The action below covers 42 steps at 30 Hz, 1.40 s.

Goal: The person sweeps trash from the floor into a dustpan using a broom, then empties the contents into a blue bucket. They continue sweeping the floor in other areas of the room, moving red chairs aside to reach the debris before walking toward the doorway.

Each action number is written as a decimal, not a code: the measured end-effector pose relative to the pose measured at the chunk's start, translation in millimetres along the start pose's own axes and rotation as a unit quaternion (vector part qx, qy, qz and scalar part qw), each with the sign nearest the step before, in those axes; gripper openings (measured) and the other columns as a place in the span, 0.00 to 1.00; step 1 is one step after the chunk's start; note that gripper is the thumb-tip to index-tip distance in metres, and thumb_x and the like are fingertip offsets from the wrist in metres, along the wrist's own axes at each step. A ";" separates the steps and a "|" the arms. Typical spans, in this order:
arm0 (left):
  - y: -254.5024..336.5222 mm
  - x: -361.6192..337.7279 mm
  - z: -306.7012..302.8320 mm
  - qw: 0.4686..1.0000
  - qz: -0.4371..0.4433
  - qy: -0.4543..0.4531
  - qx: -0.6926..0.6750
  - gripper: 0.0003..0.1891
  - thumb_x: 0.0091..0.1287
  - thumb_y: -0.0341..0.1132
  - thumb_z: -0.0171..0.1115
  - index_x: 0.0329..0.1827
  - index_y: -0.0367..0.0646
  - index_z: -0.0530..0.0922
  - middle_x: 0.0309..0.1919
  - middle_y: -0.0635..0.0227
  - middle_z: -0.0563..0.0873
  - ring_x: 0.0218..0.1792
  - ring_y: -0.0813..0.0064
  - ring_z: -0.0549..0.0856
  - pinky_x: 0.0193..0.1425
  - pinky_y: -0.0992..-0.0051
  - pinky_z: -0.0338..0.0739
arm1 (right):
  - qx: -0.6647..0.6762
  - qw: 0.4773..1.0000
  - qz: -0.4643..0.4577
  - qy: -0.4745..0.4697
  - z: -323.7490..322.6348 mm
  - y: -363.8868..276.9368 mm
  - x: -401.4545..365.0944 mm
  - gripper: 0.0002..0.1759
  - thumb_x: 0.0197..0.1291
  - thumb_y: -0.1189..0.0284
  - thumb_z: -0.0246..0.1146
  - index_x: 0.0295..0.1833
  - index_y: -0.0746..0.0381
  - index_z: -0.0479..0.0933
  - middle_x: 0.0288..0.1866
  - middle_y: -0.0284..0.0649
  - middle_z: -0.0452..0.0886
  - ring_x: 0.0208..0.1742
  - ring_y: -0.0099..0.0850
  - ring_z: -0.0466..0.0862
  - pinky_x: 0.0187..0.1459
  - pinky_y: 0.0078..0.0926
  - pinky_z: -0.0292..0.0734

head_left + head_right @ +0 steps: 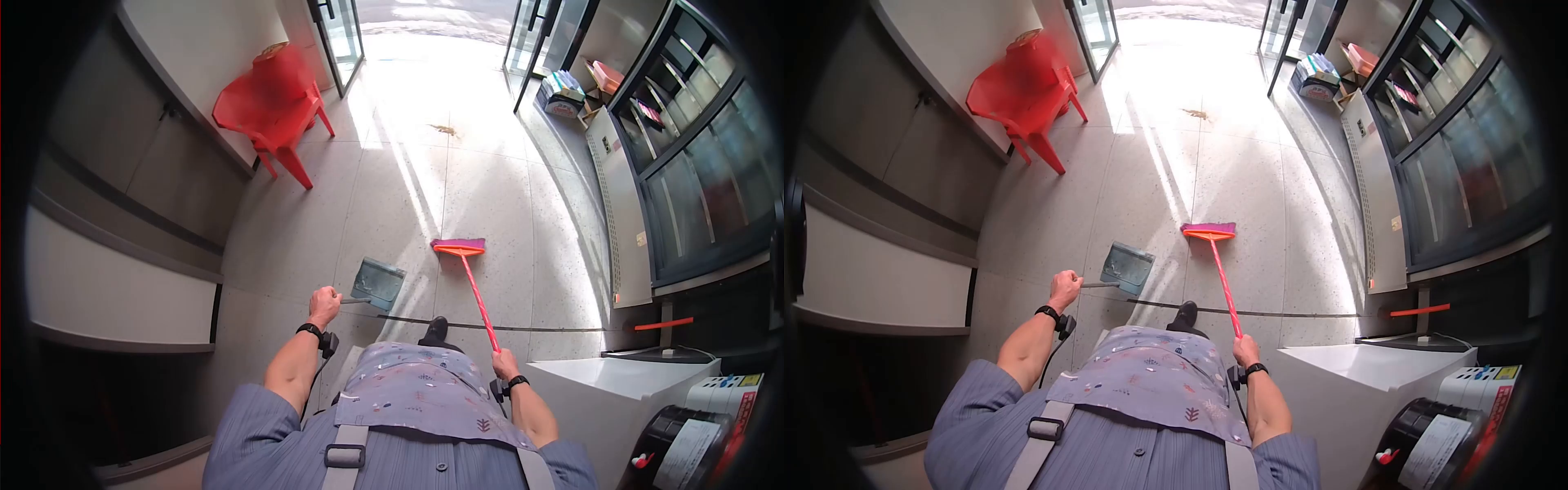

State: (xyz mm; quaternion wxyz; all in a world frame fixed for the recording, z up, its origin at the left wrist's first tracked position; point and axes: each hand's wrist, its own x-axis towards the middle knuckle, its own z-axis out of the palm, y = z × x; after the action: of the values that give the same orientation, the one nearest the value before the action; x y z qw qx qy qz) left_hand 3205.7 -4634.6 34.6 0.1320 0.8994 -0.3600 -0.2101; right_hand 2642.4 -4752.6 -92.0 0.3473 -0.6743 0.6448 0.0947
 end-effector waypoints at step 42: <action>600.3 782.0 136.7 0.995 -0.078 -0.022 -0.052 0.14 0.68 0.44 0.68 0.40 0.40 0.87 0.35 0.48 0.89 0.42 0.45 0.89 0.47 0.53 0.82 | -0.132 0.978 -0.127 -0.098 -579.1 -408.0 948.6 0.24 0.72 0.58 0.56 0.51 0.70 0.83 0.48 0.67 0.86 0.54 0.64 0.85 0.57 0.57 0.79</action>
State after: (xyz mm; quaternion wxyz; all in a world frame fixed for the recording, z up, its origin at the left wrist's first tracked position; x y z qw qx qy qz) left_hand 3295.9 -5619.9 -73.2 0.1533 0.9118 -0.2802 -0.2579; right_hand 2981.5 -5886.7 -67.8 0.3265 -0.7777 0.4987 0.1998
